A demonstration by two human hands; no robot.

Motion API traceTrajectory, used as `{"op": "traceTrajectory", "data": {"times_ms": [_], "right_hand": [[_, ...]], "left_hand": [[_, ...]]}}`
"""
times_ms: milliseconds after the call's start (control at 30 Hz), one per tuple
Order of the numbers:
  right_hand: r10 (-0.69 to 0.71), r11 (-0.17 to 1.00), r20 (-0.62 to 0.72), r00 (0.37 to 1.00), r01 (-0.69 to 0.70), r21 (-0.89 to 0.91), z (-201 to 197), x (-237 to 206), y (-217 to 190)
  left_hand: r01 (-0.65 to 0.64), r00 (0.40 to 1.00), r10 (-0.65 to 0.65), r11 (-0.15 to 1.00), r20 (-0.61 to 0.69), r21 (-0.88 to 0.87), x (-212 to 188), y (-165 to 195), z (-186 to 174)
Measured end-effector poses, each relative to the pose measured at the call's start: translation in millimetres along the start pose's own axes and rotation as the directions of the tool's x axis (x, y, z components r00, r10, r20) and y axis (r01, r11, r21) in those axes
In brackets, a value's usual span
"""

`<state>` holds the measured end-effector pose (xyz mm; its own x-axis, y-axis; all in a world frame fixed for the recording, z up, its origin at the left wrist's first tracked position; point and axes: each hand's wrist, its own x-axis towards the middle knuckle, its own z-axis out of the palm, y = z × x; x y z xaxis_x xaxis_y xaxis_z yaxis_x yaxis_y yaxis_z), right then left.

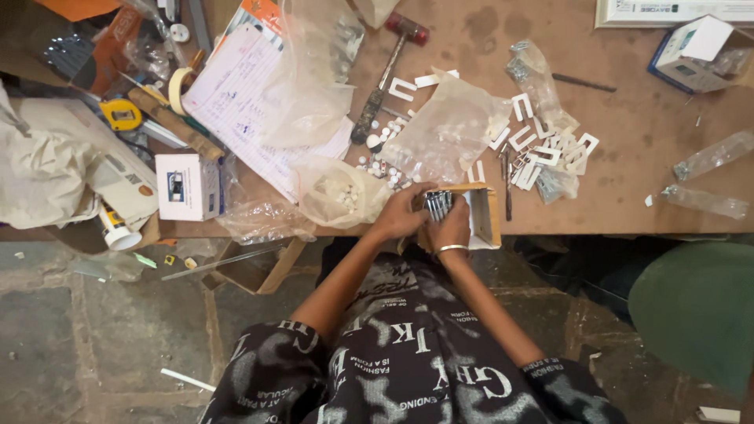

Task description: The person sorts small white plastic fittings and metal fasteners on a cluttered workbench, gathering the plastic pieces into a plastic bag and placing metal rods and screws into a cardboard box. They move papers and other items aside while working through the piles by hand.

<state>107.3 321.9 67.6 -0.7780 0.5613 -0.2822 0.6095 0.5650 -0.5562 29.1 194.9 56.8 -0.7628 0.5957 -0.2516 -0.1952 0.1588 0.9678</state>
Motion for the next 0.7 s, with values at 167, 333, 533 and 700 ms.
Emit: {"op": "traceTrajectory", "data": {"times_ms": [167, 333, 533, 700], "right_hand": [[-0.184, 0.979, 0.045, 0.982, 0.179, 0.099, 16.1, -10.9, 32.4], [-0.198, 0.972, 0.062, 0.978, 0.204, -0.118, 41.0, -9.2, 47.6], [-0.136, 0.990, 0.211, 0.968, 0.137, 0.007, 35.7, 5.7, 44.3], [0.068, 0.992, 0.326, 0.943, -0.099, 0.081, -8.3, 21.8, 48.3]], "left_hand": [[0.155, 0.988, -0.154, 0.987, -0.025, 0.032, -3.9, 5.9, 4.7], [0.138, 0.990, -0.138, 0.988, -0.003, 0.069, -2.1, 3.5, 7.1], [0.016, 1.000, -0.014, 0.996, -0.021, 0.089, -5.1, -12.3, 14.3], [0.043, 0.998, -0.036, 0.983, -0.045, 0.176, -9.2, -12.2, 22.7]]}}
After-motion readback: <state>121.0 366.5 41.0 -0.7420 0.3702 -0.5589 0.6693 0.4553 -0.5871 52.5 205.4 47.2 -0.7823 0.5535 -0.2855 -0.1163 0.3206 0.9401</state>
